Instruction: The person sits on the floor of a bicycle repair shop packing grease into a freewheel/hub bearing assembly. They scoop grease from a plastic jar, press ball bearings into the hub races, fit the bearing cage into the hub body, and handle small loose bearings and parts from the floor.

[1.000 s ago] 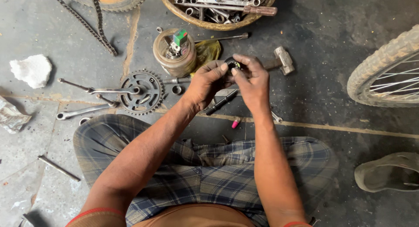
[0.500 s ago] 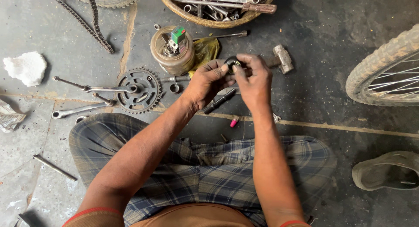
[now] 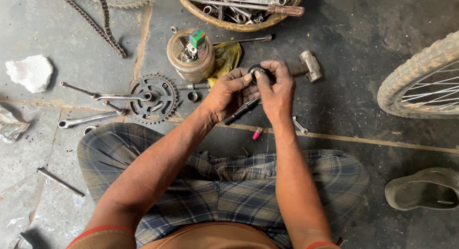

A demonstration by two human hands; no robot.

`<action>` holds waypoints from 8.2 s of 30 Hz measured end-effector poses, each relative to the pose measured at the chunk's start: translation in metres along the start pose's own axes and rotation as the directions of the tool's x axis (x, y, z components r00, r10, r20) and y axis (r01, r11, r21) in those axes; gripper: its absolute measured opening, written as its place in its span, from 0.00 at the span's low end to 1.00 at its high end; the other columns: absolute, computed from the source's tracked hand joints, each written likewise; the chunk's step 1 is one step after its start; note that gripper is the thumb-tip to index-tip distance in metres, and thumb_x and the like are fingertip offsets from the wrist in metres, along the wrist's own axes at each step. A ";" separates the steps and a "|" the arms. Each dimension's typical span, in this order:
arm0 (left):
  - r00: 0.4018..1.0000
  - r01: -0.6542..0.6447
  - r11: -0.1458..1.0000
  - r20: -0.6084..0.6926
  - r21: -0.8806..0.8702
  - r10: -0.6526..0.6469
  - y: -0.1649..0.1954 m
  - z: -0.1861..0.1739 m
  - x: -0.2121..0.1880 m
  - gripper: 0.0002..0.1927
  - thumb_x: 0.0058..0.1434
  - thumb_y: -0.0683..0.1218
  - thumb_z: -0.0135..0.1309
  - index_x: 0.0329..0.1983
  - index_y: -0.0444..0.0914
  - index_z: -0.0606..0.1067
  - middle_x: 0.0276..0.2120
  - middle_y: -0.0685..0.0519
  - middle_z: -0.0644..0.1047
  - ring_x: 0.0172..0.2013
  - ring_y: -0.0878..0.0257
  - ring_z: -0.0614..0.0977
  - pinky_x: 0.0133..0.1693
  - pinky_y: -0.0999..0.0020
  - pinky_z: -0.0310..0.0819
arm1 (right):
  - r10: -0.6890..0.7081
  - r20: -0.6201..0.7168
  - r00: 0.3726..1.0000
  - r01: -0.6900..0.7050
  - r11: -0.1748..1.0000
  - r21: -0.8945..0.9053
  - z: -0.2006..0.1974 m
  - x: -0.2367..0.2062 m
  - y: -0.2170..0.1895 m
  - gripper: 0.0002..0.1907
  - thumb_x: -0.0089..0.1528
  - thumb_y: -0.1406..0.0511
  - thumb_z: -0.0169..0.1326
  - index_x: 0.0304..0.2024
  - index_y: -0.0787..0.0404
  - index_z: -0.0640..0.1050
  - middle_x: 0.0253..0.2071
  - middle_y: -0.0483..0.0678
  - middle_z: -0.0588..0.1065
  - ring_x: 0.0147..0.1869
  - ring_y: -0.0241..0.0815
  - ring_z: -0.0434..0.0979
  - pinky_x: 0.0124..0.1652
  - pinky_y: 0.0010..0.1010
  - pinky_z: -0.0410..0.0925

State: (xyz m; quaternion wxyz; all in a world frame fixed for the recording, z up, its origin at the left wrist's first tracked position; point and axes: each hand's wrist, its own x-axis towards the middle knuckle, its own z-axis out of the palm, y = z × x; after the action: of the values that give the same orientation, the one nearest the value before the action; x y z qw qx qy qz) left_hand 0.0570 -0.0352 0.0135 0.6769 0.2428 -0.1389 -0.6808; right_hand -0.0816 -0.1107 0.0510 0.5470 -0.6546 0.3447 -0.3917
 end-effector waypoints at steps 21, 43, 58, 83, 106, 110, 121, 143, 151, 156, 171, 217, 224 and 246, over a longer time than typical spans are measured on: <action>0.758 -0.016 -0.228 0.160 0.974 0.633 0.050 -0.028 0.005 0.18 0.63 0.52 0.60 0.51 0.37 0.77 0.40 0.40 0.82 0.39 0.43 0.83 0.42 0.50 0.77 | 0.105 -0.446 0.889 -0.384 0.700 -0.602 -0.083 0.034 0.120 0.17 0.55 0.64 0.71 0.43 0.62 0.81 0.44 0.57 0.81 0.48 0.52 0.82 0.51 0.41 0.70; 0.740 0.489 -0.110 -0.345 0.865 0.578 0.153 -0.095 0.018 0.24 0.51 0.57 0.68 0.45 0.37 0.79 0.66 0.43 0.67 0.64 0.44 0.68 0.61 0.41 0.60 | 0.172 -0.602 0.780 -0.411 0.866 -0.284 -0.063 0.051 0.165 0.19 0.61 0.65 0.60 0.50 0.71 0.76 0.47 0.58 0.78 0.48 0.47 0.77 0.49 0.37 0.71; 0.735 0.290 0.143 -0.316 0.946 0.600 0.165 -0.097 0.017 0.20 0.51 0.49 0.65 0.44 0.33 0.81 0.36 0.40 0.83 0.36 0.54 0.86 0.44 0.61 0.79 | 0.157 -0.503 0.850 -0.331 0.902 -0.277 -0.061 0.067 0.168 0.16 0.62 0.67 0.57 0.49 0.72 0.77 0.49 0.55 0.76 0.52 0.45 0.75 0.54 0.36 0.68; 0.658 0.469 -0.335 -0.071 0.817 0.749 0.152 -0.118 0.022 0.06 0.59 0.44 0.55 0.33 0.37 0.79 0.34 0.41 0.81 0.36 0.42 0.83 0.38 0.47 0.77 | 0.077 -0.431 0.899 -0.272 0.870 -0.412 -0.029 0.058 0.140 0.17 0.62 0.65 0.60 0.50 0.70 0.78 0.63 0.60 0.66 0.69 0.54 0.66 0.66 0.38 0.60; 0.837 0.545 -0.630 -0.407 0.553 0.366 0.143 -0.074 0.069 0.15 0.56 0.54 0.62 0.45 0.46 0.84 0.47 0.50 0.82 0.49 0.53 0.84 0.46 0.58 0.80 | 0.175 -0.429 0.886 -0.246 0.962 -0.116 -0.052 0.065 0.148 0.18 0.62 0.65 0.59 0.51 0.70 0.76 0.53 0.54 0.75 0.58 0.46 0.72 0.59 0.36 0.64; 0.850 0.527 -0.604 -0.368 0.598 0.377 0.146 -0.060 0.051 0.19 0.55 0.58 0.65 0.43 0.43 0.84 0.44 0.48 0.83 0.46 0.51 0.85 0.45 0.57 0.80 | 0.153 -0.395 0.906 -0.202 0.976 -0.085 -0.055 0.067 0.145 0.17 0.63 0.65 0.58 0.50 0.71 0.76 0.51 0.54 0.75 0.56 0.45 0.73 0.57 0.35 0.66; 0.712 0.096 0.077 -0.122 0.992 0.692 0.178 -0.105 0.015 0.19 0.46 0.48 0.66 0.38 0.32 0.79 0.30 0.40 0.83 0.31 0.54 0.86 0.37 0.60 0.79 | 0.039 -0.318 0.947 -0.119 0.965 -0.235 -0.030 0.066 0.145 0.16 0.63 0.67 0.58 0.48 0.74 0.77 0.51 0.54 0.74 0.54 0.44 0.74 0.55 0.33 0.67; 0.893 -0.356 0.934 -0.305 -0.033 0.330 0.083 0.001 -0.041 0.16 0.66 0.58 0.50 0.39 0.41 0.73 0.27 0.54 0.76 0.20 0.65 0.69 0.22 0.70 0.58 | 0.025 0.200 0.980 -0.109 0.900 0.422 0.066 -0.005 -0.011 0.09 0.69 0.69 0.52 0.50 0.67 0.75 0.41 0.49 0.78 0.40 0.39 0.81 0.39 0.30 0.75; 0.855 -0.408 0.913 -0.356 -0.013 0.378 0.076 -0.014 -0.030 0.16 0.67 0.57 0.48 0.41 0.40 0.70 0.29 0.54 0.75 0.23 0.65 0.70 0.25 0.70 0.63 | 0.271 0.298 0.915 -0.380 0.826 0.417 0.076 0.003 -0.006 0.08 0.68 0.65 0.54 0.45 0.64 0.75 0.38 0.51 0.78 0.35 0.40 0.80 0.35 0.31 0.73; 0.910 -0.305 0.952 -0.300 -0.020 0.285 0.078 -0.012 -0.033 0.14 0.67 0.56 0.47 0.44 0.41 0.70 0.30 0.53 0.76 0.24 0.65 0.72 0.25 0.70 0.62 | 0.349 0.508 0.787 -0.611 0.551 0.569 0.063 0.013 0.001 0.17 0.69 0.58 0.50 0.39 0.68 0.74 0.42 0.56 0.77 0.37 0.40 0.75 0.39 0.29 0.68; 0.925 -0.355 0.933 -0.167 -0.059 0.342 0.063 -0.005 -0.034 0.16 0.71 0.53 0.43 0.51 0.38 0.70 0.35 0.51 0.76 0.24 0.65 0.69 0.28 0.70 0.63 | 0.463 0.481 0.745 -0.667 0.548 0.505 0.048 0.020 0.014 0.19 0.72 0.56 0.39 0.39 0.63 0.74 0.33 0.52 0.74 0.28 0.38 0.70 0.29 0.27 0.63; 0.907 -0.335 0.940 -0.252 0.055 0.338 0.030 -0.013 -0.017 0.15 0.70 0.51 0.44 0.53 0.41 0.75 0.47 0.59 0.78 0.41 0.68 0.75 0.34 0.71 0.65 | 0.217 0.180 0.959 -0.032 0.718 -0.695 -0.190 0.058 0.138 0.05 0.58 0.72 0.62 0.37 0.64 0.82 0.32 0.51 0.79 0.36 0.45 0.80 0.36 0.35 0.71; 0.907 -0.333 0.943 -0.271 0.011 0.323 0.030 -0.018 -0.013 0.15 0.73 0.52 0.44 0.53 0.40 0.75 0.46 0.57 0.77 0.40 0.67 0.74 0.34 0.70 0.64 | 0.066 0.331 0.941 0.237 0.567 -0.789 -0.181 0.063 0.139 0.06 0.57 0.72 0.64 0.37 0.65 0.82 0.39 0.57 0.78 0.47 0.58 0.79 0.47 0.43 0.71; 0.900 -0.332 0.942 -0.317 -0.055 0.299 0.028 -0.020 -0.014 0.10 0.69 0.51 0.50 0.46 0.41 0.74 0.39 0.56 0.77 0.34 0.64 0.74 0.32 0.67 0.67 | 0.076 0.324 0.943 0.225 0.573 -0.788 -0.192 0.049 0.132 0.12 0.59 0.74 0.56 0.44 0.61 0.85 0.45 0.55 0.78 0.52 0.56 0.78 0.53 0.41 0.70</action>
State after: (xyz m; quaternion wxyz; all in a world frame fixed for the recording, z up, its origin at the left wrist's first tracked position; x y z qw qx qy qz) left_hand 0.0905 -0.0193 0.0128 0.8035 0.2823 -0.0335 -0.5230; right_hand -0.2334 -0.2610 -0.0545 0.2149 -0.9010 0.3635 -0.0994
